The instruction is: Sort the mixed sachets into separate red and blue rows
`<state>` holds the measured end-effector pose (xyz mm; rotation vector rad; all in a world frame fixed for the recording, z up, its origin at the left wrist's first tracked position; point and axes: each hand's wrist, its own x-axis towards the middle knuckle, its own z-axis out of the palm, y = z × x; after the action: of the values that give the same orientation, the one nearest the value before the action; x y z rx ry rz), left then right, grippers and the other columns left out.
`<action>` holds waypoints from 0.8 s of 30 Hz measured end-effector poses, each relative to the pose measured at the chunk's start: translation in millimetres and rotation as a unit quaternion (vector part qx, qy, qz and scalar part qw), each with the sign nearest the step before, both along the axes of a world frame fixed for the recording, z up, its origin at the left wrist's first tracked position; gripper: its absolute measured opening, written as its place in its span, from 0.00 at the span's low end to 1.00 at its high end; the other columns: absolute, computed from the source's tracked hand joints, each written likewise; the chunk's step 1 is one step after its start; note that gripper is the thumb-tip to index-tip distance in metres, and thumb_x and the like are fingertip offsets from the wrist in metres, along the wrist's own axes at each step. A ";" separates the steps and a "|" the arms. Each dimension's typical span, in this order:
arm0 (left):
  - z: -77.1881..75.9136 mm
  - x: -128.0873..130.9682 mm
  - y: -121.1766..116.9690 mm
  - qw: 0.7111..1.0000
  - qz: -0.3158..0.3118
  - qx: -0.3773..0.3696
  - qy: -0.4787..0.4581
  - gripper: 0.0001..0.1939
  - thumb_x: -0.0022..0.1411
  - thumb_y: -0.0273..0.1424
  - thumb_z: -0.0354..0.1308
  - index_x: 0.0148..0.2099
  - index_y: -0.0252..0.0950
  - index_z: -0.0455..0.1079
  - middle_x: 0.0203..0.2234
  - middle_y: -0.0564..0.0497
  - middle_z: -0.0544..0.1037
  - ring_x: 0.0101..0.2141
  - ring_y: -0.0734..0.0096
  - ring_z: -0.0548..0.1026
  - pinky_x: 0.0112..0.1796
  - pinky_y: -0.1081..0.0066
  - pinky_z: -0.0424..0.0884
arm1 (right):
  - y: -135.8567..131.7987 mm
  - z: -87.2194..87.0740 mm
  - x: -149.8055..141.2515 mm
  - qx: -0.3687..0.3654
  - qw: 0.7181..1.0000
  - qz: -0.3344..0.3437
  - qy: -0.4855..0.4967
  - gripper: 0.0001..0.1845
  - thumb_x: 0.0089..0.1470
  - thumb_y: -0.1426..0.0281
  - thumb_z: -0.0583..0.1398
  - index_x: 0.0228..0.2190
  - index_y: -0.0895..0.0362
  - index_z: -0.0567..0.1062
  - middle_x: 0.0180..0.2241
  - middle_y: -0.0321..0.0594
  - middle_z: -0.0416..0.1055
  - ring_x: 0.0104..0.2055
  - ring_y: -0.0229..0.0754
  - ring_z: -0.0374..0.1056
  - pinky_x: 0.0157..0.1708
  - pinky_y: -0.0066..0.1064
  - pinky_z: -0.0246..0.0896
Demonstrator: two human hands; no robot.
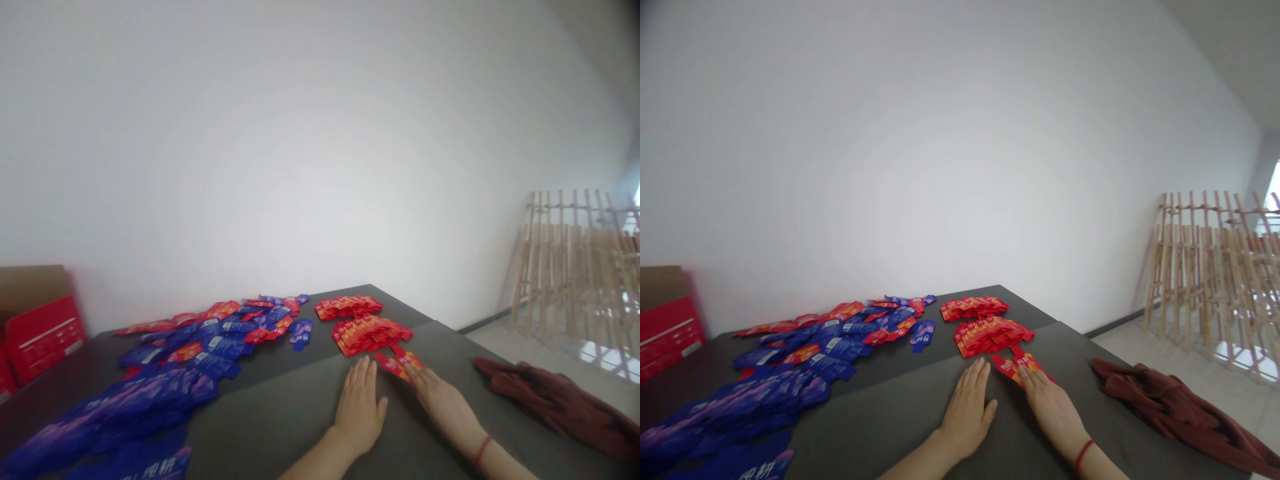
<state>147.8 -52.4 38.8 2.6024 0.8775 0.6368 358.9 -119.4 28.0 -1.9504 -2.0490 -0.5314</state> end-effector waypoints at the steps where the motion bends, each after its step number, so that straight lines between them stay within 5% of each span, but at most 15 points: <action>1: -0.7 2.3 1.3 1.000 -0.022 0.002 -0.003 0.32 0.64 0.37 0.46 0.67 0.33 0.48 0.66 0.46 0.45 0.64 0.61 0.44 0.62 0.60 0.44 | 2.9 -2.5 4.7 0.010 1.000 -0.016 -0.009 0.24 0.53 0.77 0.49 0.51 0.60 0.71 0.52 0.51 0.70 0.53 0.50 0.67 0.53 0.44 0.61; 7: -15.3 6.5 6.5 0.998 -0.058 -0.015 -0.006 0.31 0.63 0.42 0.47 0.64 0.33 0.55 0.64 0.44 0.54 0.62 0.57 0.51 0.61 0.58 0.46 | 1.2 -12.7 7.9 -0.006 0.997 -0.065 0.027 0.27 0.54 0.54 0.54 0.52 0.51 0.71 0.57 0.46 0.64 0.61 0.60 0.54 0.55 0.56 0.52; 16: -20.9 5.9 11.3 0.998 -0.044 -0.030 -0.027 0.26 0.62 0.40 0.48 0.60 0.35 0.62 0.61 0.45 0.60 0.60 0.58 0.56 0.60 0.59 0.49 | 5.5 -11.3 39.5 -0.099 0.986 -0.125 0.043 0.29 0.53 0.70 0.48 0.57 0.52 0.65 0.61 0.44 0.57 0.61 0.56 0.54 0.51 0.53 0.59; 21: -19.3 8.5 12.6 0.997 -0.066 -0.031 -0.027 0.27 0.61 0.41 0.50 0.60 0.36 0.61 0.61 0.44 0.60 0.60 0.56 0.55 0.61 0.56 0.47 | 1.2 -12.2 57.7 -0.132 0.984 -0.084 0.091 0.40 0.42 0.70 0.54 0.60 0.47 0.59 0.62 0.42 0.54 0.63 0.57 0.51 0.57 0.55 0.50; 24: -12.1 18.8 11.1 0.994 -0.106 -0.017 -0.030 0.29 0.61 0.42 0.50 0.62 0.41 0.57 0.62 0.45 0.58 0.60 0.55 0.55 0.60 0.53 0.48 | 11.5 -8.3 56.9 -0.126 0.980 -0.087 0.128 0.36 0.47 0.63 0.55 0.59 0.47 0.61 0.62 0.44 0.55 0.63 0.57 0.51 0.55 0.53 0.55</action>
<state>166.6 -41.4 26.6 2.5850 0.5793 0.6307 415.8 -107.9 19.7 -2.2205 -1.8710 -0.0477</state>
